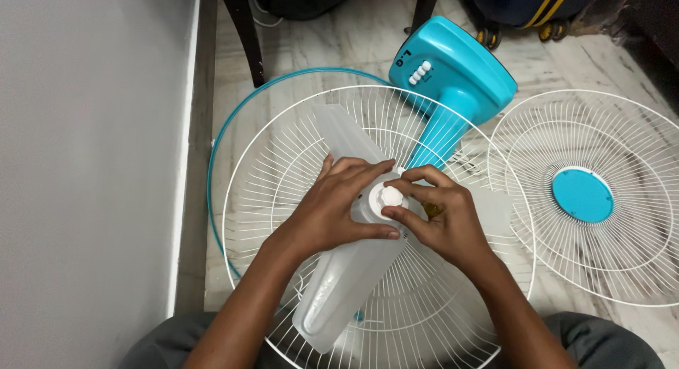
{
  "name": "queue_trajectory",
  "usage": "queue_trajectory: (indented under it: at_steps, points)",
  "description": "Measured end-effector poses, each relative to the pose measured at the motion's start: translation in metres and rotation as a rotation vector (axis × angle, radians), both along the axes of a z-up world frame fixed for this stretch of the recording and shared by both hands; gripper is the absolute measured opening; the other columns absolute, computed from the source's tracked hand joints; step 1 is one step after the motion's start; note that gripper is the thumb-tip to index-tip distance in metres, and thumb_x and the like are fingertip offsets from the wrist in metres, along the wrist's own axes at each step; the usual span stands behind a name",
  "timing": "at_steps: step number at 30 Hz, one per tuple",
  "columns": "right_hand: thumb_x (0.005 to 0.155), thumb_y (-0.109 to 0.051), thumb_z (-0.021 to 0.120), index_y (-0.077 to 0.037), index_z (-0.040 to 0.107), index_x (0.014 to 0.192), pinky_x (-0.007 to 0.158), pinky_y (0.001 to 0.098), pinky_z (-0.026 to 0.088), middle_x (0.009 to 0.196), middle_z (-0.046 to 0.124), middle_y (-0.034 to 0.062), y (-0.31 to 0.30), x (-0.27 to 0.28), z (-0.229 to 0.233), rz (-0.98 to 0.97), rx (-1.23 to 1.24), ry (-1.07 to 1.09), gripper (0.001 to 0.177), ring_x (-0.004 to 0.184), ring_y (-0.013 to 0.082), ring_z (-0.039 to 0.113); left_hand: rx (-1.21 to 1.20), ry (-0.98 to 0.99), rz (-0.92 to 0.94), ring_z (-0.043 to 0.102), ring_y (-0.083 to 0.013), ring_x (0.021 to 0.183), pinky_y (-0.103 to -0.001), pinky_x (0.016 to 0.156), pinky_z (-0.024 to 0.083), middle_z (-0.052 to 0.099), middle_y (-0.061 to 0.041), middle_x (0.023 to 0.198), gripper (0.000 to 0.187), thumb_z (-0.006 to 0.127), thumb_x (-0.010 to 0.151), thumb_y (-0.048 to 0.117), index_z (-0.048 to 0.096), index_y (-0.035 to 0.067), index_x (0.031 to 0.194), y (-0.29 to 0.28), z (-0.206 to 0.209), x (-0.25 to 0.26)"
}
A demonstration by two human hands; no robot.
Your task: The person disassembles a standing fan by removing the front grill, fan blades, and rear grill. They use a screwdriver to loosen screws and detach components, placing them aside on the floor.
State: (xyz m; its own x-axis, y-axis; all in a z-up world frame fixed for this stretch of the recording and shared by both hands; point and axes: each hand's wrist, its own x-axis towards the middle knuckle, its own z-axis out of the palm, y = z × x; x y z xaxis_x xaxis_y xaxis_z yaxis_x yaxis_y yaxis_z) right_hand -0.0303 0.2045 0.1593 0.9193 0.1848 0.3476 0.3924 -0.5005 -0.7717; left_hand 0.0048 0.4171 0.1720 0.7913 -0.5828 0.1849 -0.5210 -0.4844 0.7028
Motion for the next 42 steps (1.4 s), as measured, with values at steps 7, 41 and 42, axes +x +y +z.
queue_trajectory:
  at_steps: [7,41,42]
  points:
    - [0.077,-0.022,0.086,-0.011,0.078,0.116,0.074,0.0316,0.057,0.108,0.068,0.0038,0.006,-0.007,0.007,-0.038,-0.038,0.024,0.042,0.091,0.0156,0.069,0.011,-0.039,-0.005,0.053,-0.0268,0.136,-0.064,0.125,0.010,0.064,-0.007,0.138,0.113,0.092,0.056,0.058,0.048,0.018,0.152,-0.001,-0.002,0.001]
    - [0.069,-0.022,0.094,-0.005,0.081,0.111,0.048,0.0258,0.035,0.060,0.048,-0.0040,0.025,-0.023,-0.004,-0.342,0.137,0.084,0.047,0.055,0.0055,0.042,0.059,-0.041,0.023,0.050,-0.0280,0.136,-0.057,0.127,0.012,0.062,-0.008,0.138,0.117,0.089,0.056,0.061,0.045,0.016,0.154,-0.006,0.001,-0.005]
    - [0.070,-0.022,0.094,-0.006,0.081,0.111,0.048,0.0255,0.035,0.060,0.048,-0.0047,0.025,-0.024,-0.004,-0.343,0.146,0.088,0.046,0.055,0.0051,0.042,0.063,-0.050,0.022,0.050,-0.0281,0.136,-0.057,0.127,0.013,0.062,-0.008,0.138,0.116,0.089,0.057,0.061,0.045,0.016,0.154,-0.006,0.002,-0.005]
